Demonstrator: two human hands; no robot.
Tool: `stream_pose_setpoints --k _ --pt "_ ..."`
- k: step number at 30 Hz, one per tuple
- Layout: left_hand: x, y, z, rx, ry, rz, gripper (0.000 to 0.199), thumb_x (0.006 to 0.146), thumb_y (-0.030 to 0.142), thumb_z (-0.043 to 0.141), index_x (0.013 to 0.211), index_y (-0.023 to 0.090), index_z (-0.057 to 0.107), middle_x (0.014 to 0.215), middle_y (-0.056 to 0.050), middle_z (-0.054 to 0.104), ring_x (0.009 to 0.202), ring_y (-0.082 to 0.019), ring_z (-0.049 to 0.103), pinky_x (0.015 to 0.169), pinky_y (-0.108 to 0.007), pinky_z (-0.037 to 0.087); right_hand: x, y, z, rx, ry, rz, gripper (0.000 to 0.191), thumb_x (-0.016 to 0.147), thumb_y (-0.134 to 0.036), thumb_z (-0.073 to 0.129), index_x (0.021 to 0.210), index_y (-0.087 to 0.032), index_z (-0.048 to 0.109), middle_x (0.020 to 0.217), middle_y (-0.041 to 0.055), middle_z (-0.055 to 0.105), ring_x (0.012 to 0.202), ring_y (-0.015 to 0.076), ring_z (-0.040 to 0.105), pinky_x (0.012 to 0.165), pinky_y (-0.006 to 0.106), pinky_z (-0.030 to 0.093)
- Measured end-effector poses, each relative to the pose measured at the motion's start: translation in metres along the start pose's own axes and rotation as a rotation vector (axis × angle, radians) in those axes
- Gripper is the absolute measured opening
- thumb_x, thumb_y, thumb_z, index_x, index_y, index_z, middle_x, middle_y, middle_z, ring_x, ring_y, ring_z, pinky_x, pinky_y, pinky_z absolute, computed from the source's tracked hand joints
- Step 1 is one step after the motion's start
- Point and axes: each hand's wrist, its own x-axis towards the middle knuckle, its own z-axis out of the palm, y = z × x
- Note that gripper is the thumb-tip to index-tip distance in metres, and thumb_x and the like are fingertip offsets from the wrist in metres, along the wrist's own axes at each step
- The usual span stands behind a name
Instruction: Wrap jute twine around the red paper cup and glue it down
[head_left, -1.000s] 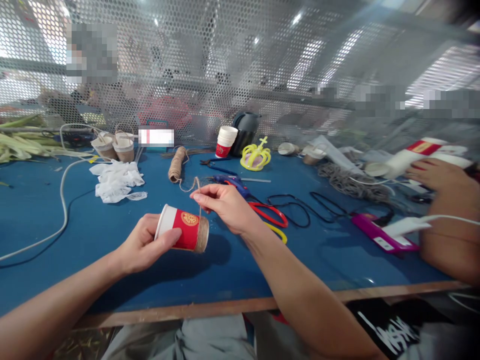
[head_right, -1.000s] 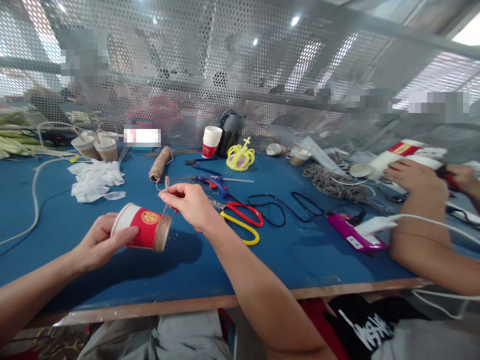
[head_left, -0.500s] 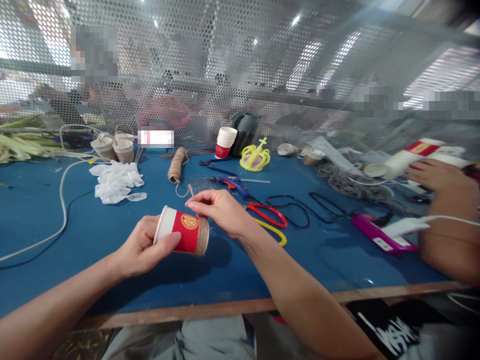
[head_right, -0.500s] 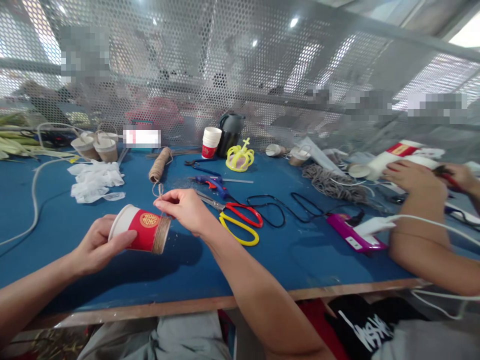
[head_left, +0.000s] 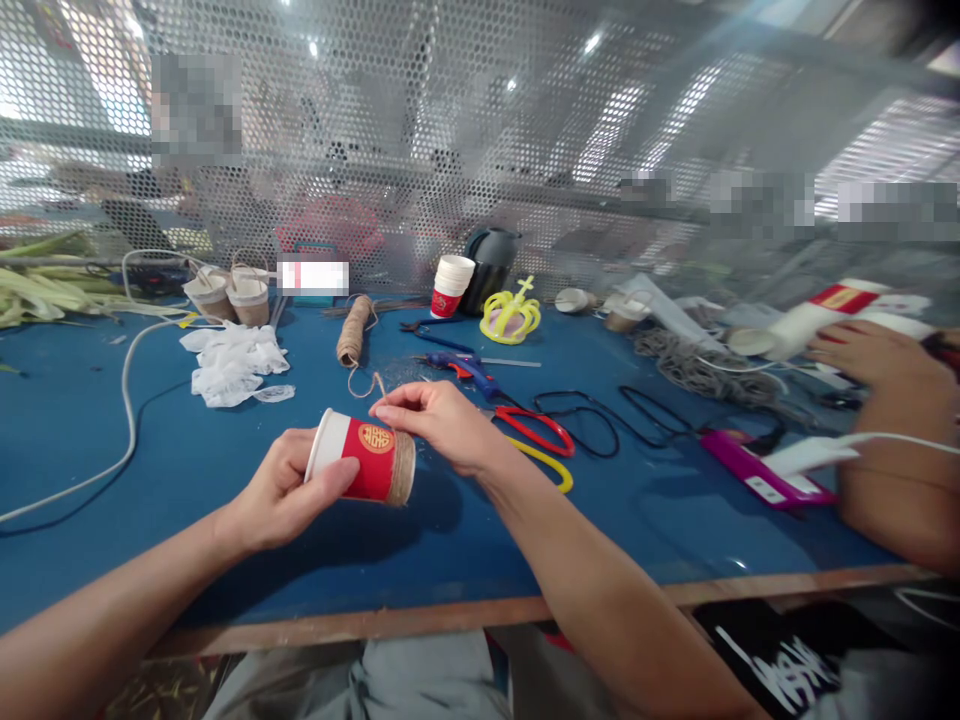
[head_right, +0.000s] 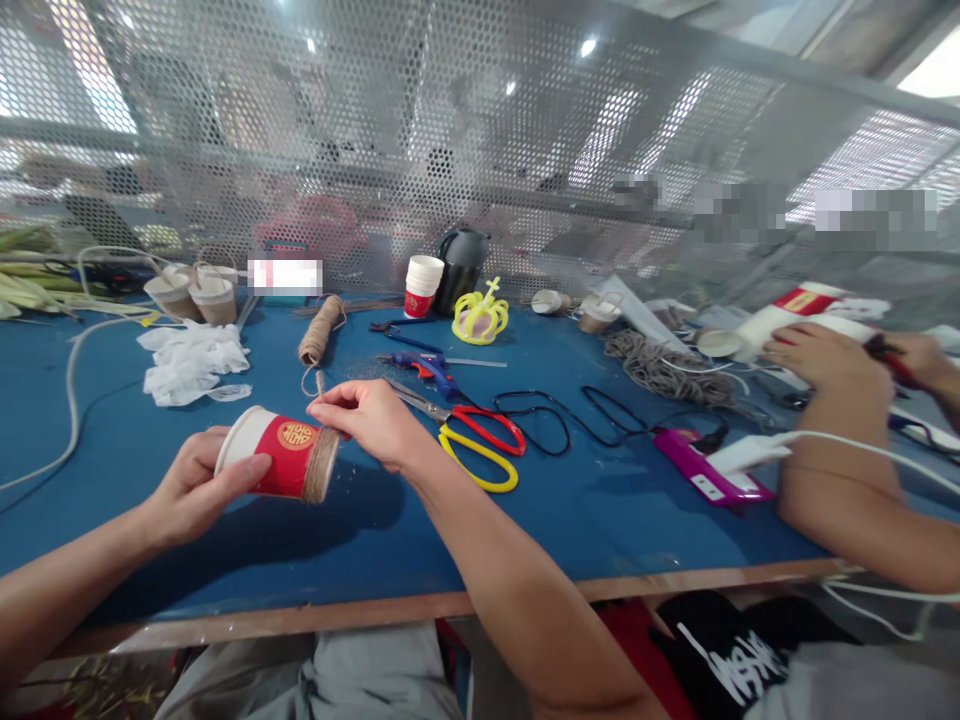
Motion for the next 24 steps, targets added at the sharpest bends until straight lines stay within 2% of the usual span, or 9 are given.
stream_pose_setpoints --k 4,7,10,12,16,18,24 --pt "-0.003 -0.003 0.0 -0.1 0.052 -0.144 0.035 0.08 0.023 0.049 0.047 0.014 0.053 0.046 0.002 0.046 0.045 -0.007 0.035 0.045 -0.021 0.03 0.005 0.005 0.001 -0.018 -0.013 0.035 0.016 0.072 -0.026 0.062 0.081 -0.013 0.064 0.066 0.0012 0.061 0.056 0.0094 0.051 0.056 0.024 0.04" --pt "-0.002 -0.009 0.001 -0.289 0.158 -0.338 0.031 0.076 0.031 0.055 0.052 0.013 0.059 0.048 0.001 0.052 0.046 -0.008 0.04 0.047 -0.021 0.035 0.008 0.004 -0.001 -0.094 0.08 0.063 0.018 0.076 -0.028 0.059 0.086 -0.014 0.058 0.062 -0.0006 0.058 0.052 0.0088 0.051 0.052 0.023 0.04" --pt "0.006 -0.015 0.002 -0.468 0.297 -0.528 0.028 0.072 0.036 0.059 0.062 0.011 0.065 0.052 -0.001 0.059 0.049 -0.01 0.047 0.05 -0.021 0.038 0.006 0.0 -0.005 -0.136 0.208 -0.007 0.025 0.081 -0.04 0.051 0.075 -0.016 0.051 0.061 0.0 0.056 0.052 0.0094 0.052 0.05 0.023 0.04" --pt "0.012 -0.017 0.002 -0.55 0.379 -0.599 0.028 0.071 0.037 0.059 0.067 0.01 0.067 0.055 -0.002 0.062 0.052 -0.011 0.051 0.051 -0.02 0.039 0.001 -0.005 -0.006 -0.153 0.201 -0.09 0.035 0.082 -0.049 0.044 0.069 -0.016 0.049 0.063 0.0013 0.056 0.054 0.0102 0.053 0.05 0.023 0.04" --pt "0.019 -0.014 0.002 -0.64 0.415 -0.65 0.029 0.07 0.035 0.06 0.079 0.008 0.068 0.062 -0.004 0.067 0.06 -0.014 0.059 0.055 -0.021 0.042 -0.01 -0.011 0.003 -0.281 0.056 -0.178 0.032 0.075 -0.048 0.055 0.073 -0.016 0.053 0.065 0.0005 0.057 0.058 0.0111 0.052 0.054 0.024 0.04" --pt "0.019 -0.013 0.002 -0.648 0.411 -0.653 0.031 0.069 0.035 0.061 0.081 0.007 0.067 0.06 -0.004 0.067 0.057 -0.014 0.059 0.055 -0.022 0.043 -0.013 -0.012 0.008 -0.333 0.066 -0.186 0.027 0.072 -0.043 0.06 0.074 -0.017 0.053 0.068 0.0002 0.057 0.059 0.0108 0.051 0.055 0.025 0.041" --pt "0.016 -0.017 0.003 -0.607 0.388 -0.614 0.035 0.069 0.037 0.062 0.084 0.006 0.067 0.057 -0.003 0.066 0.051 -0.014 0.057 0.057 -0.024 0.043 -0.013 -0.011 0.013 -0.324 0.106 -0.199 0.018 0.074 -0.034 0.058 0.073 -0.017 0.051 0.067 -0.0001 0.057 0.059 0.0104 0.05 0.056 0.025 0.041"
